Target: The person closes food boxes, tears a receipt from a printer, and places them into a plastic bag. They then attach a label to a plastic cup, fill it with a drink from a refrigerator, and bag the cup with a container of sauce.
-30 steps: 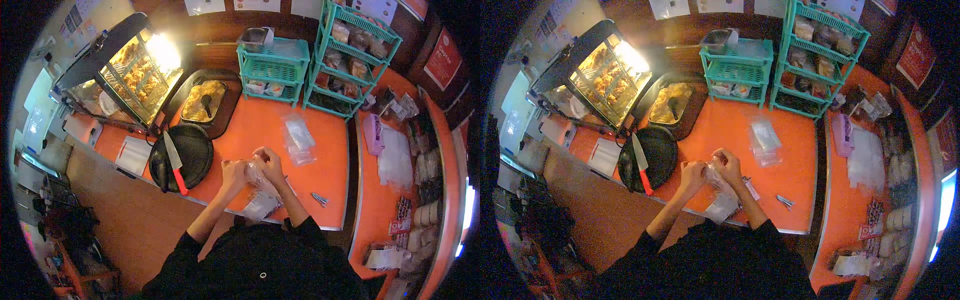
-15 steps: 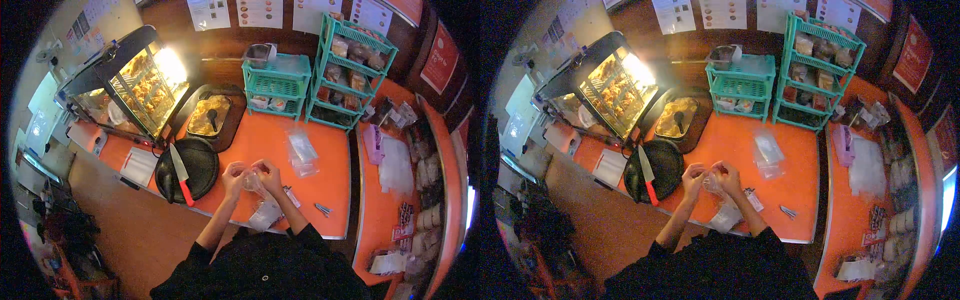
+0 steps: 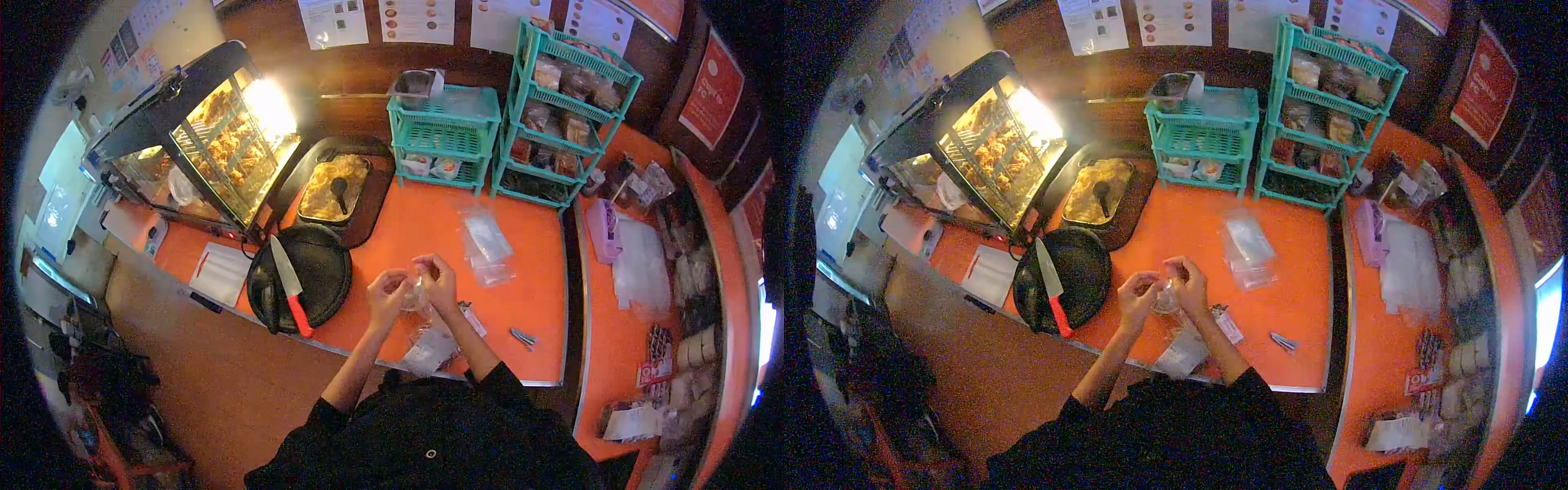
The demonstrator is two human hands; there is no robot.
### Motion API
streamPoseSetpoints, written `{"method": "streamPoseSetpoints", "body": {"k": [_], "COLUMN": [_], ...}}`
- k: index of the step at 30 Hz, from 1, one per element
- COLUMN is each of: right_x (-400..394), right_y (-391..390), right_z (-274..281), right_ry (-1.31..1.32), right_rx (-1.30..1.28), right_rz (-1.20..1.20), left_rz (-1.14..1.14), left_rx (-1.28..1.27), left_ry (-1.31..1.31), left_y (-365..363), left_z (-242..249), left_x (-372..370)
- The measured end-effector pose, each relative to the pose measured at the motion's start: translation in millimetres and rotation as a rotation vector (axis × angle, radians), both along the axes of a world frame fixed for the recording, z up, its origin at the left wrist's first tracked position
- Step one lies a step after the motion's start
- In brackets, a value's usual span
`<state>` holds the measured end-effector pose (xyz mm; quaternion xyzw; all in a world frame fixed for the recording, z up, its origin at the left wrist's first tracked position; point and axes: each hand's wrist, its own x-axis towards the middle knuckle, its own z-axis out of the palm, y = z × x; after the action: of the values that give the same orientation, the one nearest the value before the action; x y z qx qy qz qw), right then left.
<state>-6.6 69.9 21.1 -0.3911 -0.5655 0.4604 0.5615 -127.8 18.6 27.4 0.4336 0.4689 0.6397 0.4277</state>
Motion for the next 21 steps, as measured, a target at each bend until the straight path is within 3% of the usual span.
{"method": "streamPoseSetpoints", "body": {"k": [7, 16, 18, 21], "right_x": [-1.8, 3.4, 6.4, 5.6], "right_y": [-2.0, 7.7, 10.2, 12.5], "right_z": [8.3, -7.4, -8.7, -10.2], "right_ry": [-0.025, -0.031, 0.071, 0.109], "right_rx": [-0.028, -0.122, -0.174, -0.185], "right_rz": [-0.04, 0.168, 0.278, 0.226], "left_rz": [-0.018, -0.019, -0.032, -0.025], "left_rx": [-0.009, 0.062, 0.075, 0.066], "left_ry": [0.092, 0.121, 0.096, 0.164], "left_y": [-4.5, -7.9, -8.8, -6.7], "left_z": [5.4, 1.9, 1.1, -3.0], "left_x": [-2.9, -8.5, -11.1, -15.4]}}
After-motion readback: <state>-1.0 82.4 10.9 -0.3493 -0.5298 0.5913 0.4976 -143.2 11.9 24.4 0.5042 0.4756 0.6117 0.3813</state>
